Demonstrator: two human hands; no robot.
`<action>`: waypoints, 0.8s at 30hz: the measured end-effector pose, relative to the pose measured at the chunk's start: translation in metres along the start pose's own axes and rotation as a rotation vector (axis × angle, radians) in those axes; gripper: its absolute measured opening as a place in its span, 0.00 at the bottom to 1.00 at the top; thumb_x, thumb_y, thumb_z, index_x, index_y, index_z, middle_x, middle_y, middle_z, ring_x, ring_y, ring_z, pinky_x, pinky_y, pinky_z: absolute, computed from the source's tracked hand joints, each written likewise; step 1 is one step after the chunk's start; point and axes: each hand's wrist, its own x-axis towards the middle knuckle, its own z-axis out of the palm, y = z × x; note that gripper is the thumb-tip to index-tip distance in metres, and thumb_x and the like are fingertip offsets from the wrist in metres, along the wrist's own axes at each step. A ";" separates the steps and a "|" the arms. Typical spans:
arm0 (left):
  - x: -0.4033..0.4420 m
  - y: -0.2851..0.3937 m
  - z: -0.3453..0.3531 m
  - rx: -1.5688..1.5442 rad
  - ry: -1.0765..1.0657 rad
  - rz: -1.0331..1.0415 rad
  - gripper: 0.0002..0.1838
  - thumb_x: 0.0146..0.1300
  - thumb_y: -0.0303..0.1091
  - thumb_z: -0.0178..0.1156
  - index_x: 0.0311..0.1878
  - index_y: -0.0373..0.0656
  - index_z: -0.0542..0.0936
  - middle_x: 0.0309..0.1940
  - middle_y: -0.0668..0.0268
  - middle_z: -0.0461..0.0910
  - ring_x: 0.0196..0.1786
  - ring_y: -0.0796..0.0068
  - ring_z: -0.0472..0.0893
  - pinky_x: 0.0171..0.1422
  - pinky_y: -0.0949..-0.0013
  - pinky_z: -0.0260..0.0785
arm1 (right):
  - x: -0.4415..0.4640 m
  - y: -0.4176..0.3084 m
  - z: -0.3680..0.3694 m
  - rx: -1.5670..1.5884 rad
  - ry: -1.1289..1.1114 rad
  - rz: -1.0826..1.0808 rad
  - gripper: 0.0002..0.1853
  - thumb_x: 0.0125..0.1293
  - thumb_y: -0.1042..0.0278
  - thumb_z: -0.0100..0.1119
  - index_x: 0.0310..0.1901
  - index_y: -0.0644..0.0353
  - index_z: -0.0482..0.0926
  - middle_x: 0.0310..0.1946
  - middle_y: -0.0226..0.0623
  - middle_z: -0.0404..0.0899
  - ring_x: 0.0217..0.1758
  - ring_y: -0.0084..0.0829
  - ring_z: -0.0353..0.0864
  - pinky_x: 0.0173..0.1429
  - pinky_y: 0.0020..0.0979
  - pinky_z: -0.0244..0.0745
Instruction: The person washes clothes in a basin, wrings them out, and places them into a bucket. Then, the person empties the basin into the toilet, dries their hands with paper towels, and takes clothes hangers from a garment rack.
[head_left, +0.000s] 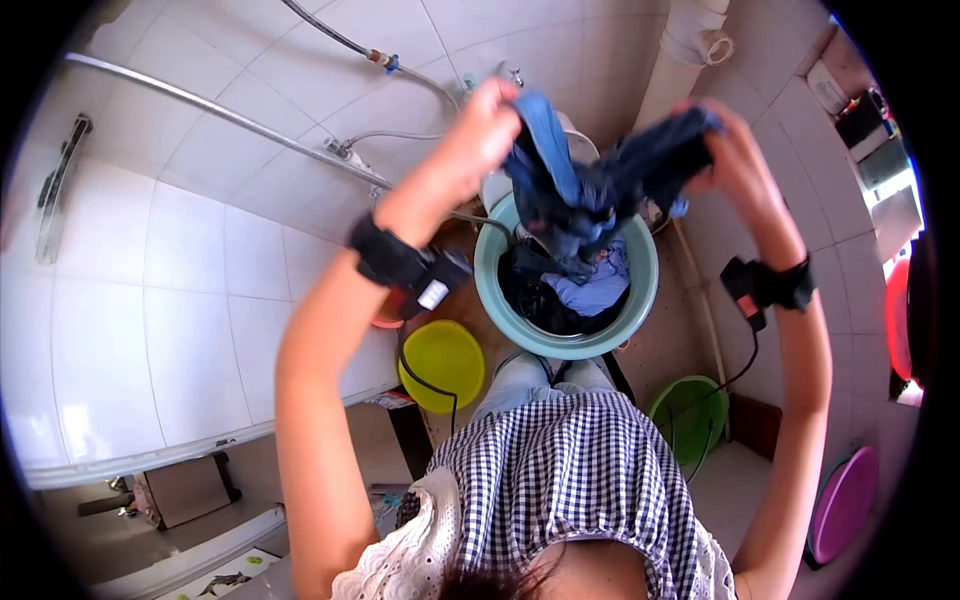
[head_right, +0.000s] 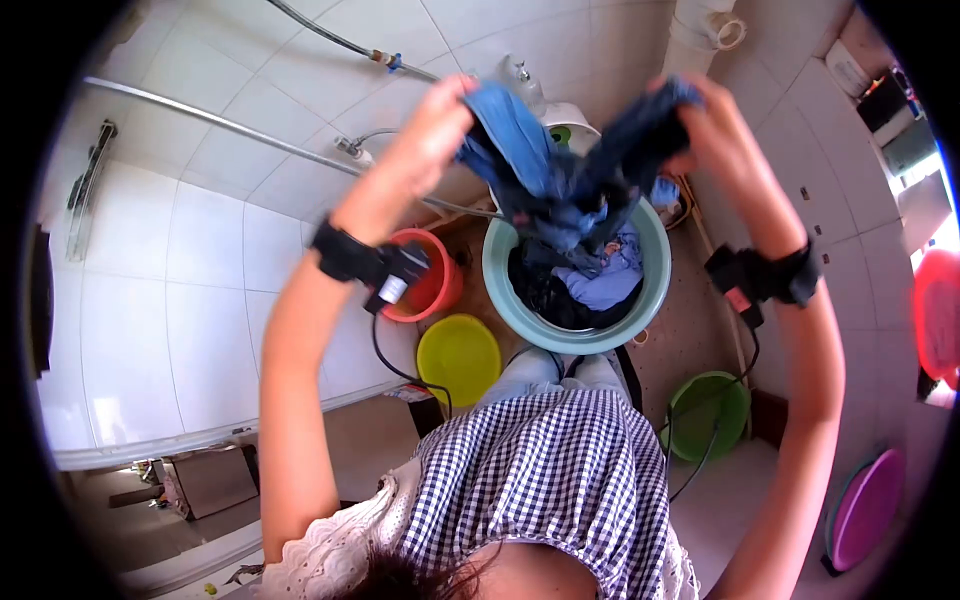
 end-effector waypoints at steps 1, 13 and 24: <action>0.009 -0.046 0.005 0.045 0.002 0.005 0.10 0.59 0.25 0.46 0.44 0.41 0.70 0.33 0.67 0.75 0.35 0.76 0.76 0.36 0.69 0.70 | 0.003 0.025 0.005 -0.043 -0.029 0.069 0.14 0.64 0.71 0.39 0.48 0.58 0.71 0.36 0.35 0.75 0.32 0.26 0.78 0.29 0.25 0.77; -0.002 -0.341 0.113 0.981 -0.134 -0.450 0.46 0.46 0.26 0.59 0.68 0.60 0.48 0.64 0.56 0.54 0.62 0.47 0.58 0.54 0.44 0.60 | -0.018 0.361 0.122 -0.979 -0.222 0.574 0.42 0.47 0.68 0.60 0.64 0.29 0.54 0.67 0.38 0.44 0.65 0.54 0.51 0.52 0.64 0.60; 0.020 -0.469 0.155 1.096 -0.334 -0.315 0.52 0.42 0.32 0.64 0.69 0.62 0.45 0.70 0.60 0.36 0.70 0.45 0.38 0.57 0.25 0.38 | 0.027 0.461 0.174 -1.170 -0.495 0.502 0.54 0.42 0.59 0.68 0.67 0.26 0.41 0.70 0.41 0.35 0.69 0.57 0.39 0.50 0.72 0.54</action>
